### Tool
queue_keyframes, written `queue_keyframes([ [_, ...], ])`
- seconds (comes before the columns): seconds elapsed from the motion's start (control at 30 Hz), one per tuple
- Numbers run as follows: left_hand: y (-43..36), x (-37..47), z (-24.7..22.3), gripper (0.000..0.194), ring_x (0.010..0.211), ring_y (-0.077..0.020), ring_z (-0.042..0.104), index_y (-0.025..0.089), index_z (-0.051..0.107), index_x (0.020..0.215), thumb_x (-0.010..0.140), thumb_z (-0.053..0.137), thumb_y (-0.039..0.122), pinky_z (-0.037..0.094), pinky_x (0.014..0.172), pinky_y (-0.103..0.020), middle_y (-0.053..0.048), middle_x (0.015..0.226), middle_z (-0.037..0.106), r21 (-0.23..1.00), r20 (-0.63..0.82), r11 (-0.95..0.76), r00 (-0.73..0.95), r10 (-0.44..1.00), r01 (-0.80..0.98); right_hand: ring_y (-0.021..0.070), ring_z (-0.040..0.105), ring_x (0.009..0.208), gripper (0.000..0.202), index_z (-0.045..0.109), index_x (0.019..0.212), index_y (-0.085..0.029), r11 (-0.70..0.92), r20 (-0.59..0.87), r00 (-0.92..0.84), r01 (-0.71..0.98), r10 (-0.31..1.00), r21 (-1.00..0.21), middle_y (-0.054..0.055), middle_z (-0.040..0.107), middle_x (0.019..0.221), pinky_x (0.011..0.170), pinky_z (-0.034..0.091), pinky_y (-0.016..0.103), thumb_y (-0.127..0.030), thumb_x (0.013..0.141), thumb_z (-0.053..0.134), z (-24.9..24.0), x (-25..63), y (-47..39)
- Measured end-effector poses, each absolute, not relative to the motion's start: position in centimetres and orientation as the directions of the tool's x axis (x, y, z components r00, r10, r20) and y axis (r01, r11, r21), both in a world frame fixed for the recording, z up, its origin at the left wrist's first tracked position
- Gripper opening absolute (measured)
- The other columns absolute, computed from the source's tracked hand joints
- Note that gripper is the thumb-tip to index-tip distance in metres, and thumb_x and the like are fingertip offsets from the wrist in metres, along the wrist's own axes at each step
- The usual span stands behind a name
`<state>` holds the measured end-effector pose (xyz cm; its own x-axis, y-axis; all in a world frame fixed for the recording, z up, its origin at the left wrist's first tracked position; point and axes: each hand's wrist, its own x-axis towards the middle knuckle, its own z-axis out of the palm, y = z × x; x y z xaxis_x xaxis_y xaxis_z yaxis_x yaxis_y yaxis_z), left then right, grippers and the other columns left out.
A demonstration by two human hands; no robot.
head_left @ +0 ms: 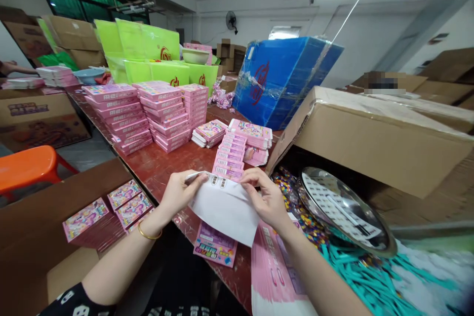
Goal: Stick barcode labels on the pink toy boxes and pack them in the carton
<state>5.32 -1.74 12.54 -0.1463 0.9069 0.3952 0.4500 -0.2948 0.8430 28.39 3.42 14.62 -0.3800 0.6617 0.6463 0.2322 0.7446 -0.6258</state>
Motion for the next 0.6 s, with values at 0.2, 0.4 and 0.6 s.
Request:
queue_keyframes([
  [0.2,-1.8,6.2,12.6,0.043,0.056,-0.0128,0.045,0.015,0.061,0.064,0.088,0.056,0.049,0.033,0.053,-0.023,0.000,0.058,0.053,0.865,0.367,-0.295,-0.111,0.924,0.405,0.0216,0.069,0.089,0.050,0.049,0.134,-0.034,0.817,0.735,-0.360,0.306,0.575,-0.489,0.003,0.072,0.097,0.084,0.056,0.039,-0.016,0.088,0.061,13.0,26.4,2.9],
  [0.4,-2.0,4.8,12.3,0.045,0.054,-0.0121,0.040,0.015,0.058,0.060,0.085,0.056,0.053,0.030,0.052,-0.023,0.002,0.055,0.048,0.884,0.330,-0.246,-0.157,0.931,0.399,0.0189,0.071,0.076,0.042,0.053,0.127,-0.030,0.810,0.739,-0.347,0.124,0.577,-0.574,0.001,0.073,0.085,0.076,0.058,0.037,-0.016,0.089,0.061,14.3,26.2,1.0],
  [0.6,-5.3,1.8,10.8,0.049,0.052,-0.0122,0.039,0.015,0.059,0.057,0.079,0.060,0.059,0.030,0.049,-0.023,0.002,0.052,0.046,0.920,0.134,-0.058,-0.172,0.976,0.388,0.0176,0.069,0.074,0.055,0.052,0.121,-0.021,0.626,0.601,-0.230,0.051,0.765,-0.778,0.001,0.073,0.080,0.070,0.053,0.032,-0.028,0.074,0.079,16.6,28.2,10.4],
])
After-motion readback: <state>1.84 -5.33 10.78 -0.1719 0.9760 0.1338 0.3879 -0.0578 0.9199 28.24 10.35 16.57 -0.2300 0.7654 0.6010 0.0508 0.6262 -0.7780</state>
